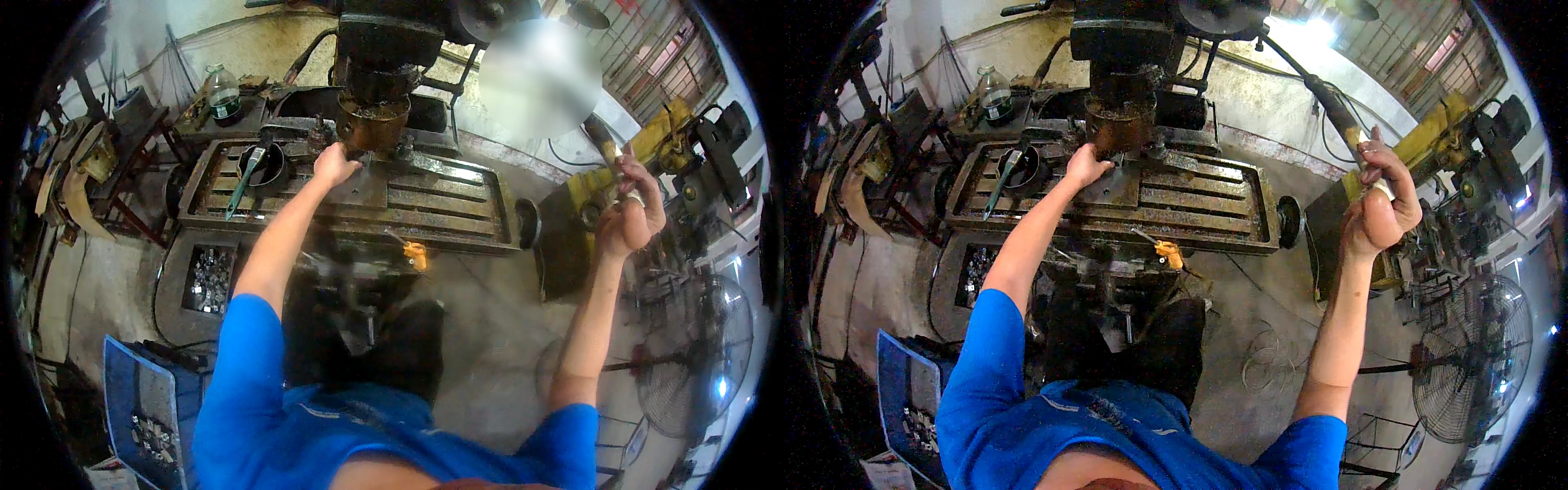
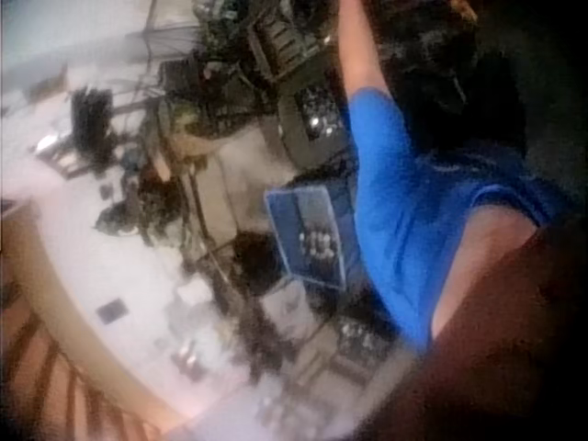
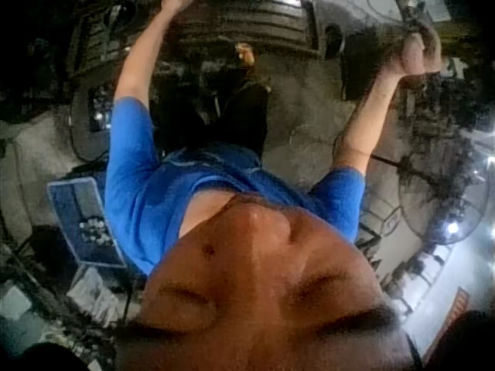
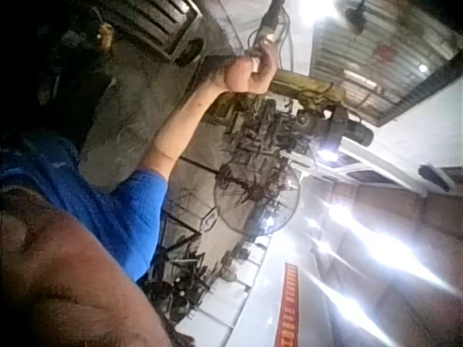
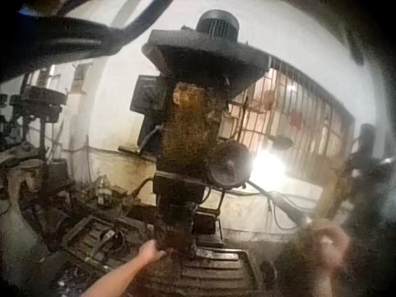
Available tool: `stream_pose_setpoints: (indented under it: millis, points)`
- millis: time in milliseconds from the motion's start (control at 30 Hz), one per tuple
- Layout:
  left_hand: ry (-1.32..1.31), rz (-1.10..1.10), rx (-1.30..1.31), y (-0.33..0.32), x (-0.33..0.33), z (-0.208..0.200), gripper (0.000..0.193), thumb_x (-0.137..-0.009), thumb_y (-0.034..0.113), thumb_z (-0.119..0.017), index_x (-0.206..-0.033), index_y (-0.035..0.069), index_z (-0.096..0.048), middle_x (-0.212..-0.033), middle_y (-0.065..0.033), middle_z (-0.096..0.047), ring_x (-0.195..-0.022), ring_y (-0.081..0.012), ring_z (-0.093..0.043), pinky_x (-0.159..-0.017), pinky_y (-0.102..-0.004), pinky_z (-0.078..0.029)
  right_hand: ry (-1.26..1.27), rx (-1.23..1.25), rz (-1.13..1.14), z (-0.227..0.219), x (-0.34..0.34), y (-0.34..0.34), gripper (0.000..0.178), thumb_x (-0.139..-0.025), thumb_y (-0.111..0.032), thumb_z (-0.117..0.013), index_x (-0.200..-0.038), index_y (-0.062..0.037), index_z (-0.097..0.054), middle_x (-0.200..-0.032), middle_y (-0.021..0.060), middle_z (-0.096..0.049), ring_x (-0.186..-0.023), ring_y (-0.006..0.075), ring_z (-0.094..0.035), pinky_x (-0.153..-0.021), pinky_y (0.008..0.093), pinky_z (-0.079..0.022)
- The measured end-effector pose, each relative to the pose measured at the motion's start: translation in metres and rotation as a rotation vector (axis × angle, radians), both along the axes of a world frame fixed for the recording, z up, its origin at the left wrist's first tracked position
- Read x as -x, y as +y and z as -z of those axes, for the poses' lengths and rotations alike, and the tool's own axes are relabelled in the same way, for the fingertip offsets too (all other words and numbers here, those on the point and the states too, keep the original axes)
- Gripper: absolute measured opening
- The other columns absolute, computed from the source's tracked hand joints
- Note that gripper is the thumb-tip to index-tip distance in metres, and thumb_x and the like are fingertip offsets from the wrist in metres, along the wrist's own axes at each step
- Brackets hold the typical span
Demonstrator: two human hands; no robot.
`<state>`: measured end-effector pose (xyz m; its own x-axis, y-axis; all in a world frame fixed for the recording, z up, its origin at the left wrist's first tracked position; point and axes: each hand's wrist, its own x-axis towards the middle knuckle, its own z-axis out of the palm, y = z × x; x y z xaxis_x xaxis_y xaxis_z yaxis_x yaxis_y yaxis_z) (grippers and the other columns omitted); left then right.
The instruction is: The person operates a drill press to drill holes into small metal pieces. They repeatedly pick up a metal piece from a blue bin, position it under the drill, lower the lever to drill, and then place the finished piece into a tray on the machine table.
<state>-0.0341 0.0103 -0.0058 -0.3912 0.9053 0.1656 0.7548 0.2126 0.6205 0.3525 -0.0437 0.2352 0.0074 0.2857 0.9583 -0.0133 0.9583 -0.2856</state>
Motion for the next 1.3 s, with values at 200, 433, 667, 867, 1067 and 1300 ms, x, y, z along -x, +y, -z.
stream_pose_setpoints:
  millis: [200,433,667,867,1067,1300]
  points:
    - [0.059,-0.014,0.037,0.002,-0.002,-0.002,0.042,-0.065,0.029,-0.072,-0.096,0.003,-0.059,-0.095,-0.0183,-0.061,-0.093,-0.0316,-0.058,-0.078,-0.0406,-0.047,0.057,0.009,-0.009,0.021,0.002,-0.001,0.028,-0.062,-0.015,-0.05,-0.078,0.0072,-0.058,-0.07,0.0111,-0.053,-0.082,0.0265,-0.055,-0.098,0.054,-0.03]
    - [-0.297,0.245,-0.113,-0.051,0.01,-0.019,0.038,-0.073,0.01,-0.064,-0.109,0.001,-0.056,-0.069,-0.0127,-0.062,-0.049,-0.0134,-0.056,-0.048,-0.03,-0.045,0.087,0.012,-0.064,0.027,0.006,-0.005,0.032,-0.054,-0.009,-0.043,-0.077,0.0078,-0.058,-0.076,0.0153,-0.057,-0.082,0.0257,-0.056,-0.098,0.0535,-0.029]
    - [-0.462,0.329,0.047,-0.15,0.016,-0.035,0.039,-0.079,0.006,-0.061,-0.115,-0.006,-0.051,-0.068,-0.0065,-0.059,-0.046,-0.008,-0.048,-0.041,-0.0254,-0.04,0.12,0.03,-0.083,0.04,0.005,-0.004,0.029,-0.054,-0.009,-0.045,-0.076,0.0073,-0.058,-0.073,0.0146,-0.057,-0.082,0.0268,-0.056,-0.098,0.0542,-0.029]
    - [-0.494,0.266,0.164,-0.227,0.033,-0.026,0.038,-0.077,0.005,-0.062,-0.112,-0.005,-0.052,-0.073,-0.0091,-0.062,-0.053,-0.0101,-0.054,-0.047,-0.025,-0.044,0.154,0.019,-0.105,0.047,0.005,-0.003,0.026,-0.058,-0.011,-0.049,-0.076,0.0053,-0.059,-0.071,0.0129,-0.057,-0.081,0.0261,-0.056,-0.098,0.0544,-0.028]
    - [-0.494,0.198,0.175,-0.262,0.051,-0.005,0.035,-0.079,0.004,-0.061,-0.111,-0.007,-0.052,-0.066,-0.0063,-0.058,-0.047,-0.0096,-0.052,-0.043,-0.0253,-0.043,0.142,-0.014,-0.117,0.068,0.003,0.005,0.03,-0.067,-0.025,-0.061,-0.075,0.0035,-0.06,-0.072,0.0112,-0.058,-0.081,0.0237,-0.057,-0.098,0.0526,-0.03]
    - [-0.526,0.168,0.26,-0.27,0.048,-0.018,0.038,-0.076,0.007,-0.062,-0.11,-0.007,-0.053,-0.075,-0.0103,-0.063,-0.058,-0.0111,-0.056,-0.048,-0.0243,-0.045,0.147,-0.03,-0.096,0.079,0.007,0.005,0.044,-0.067,-0.041,-0.068,-0.074,0.002,-0.061,-0.073,0.0101,-0.059,-0.083,0.0247,-0.058,-0.097,0.0521,-0.03]
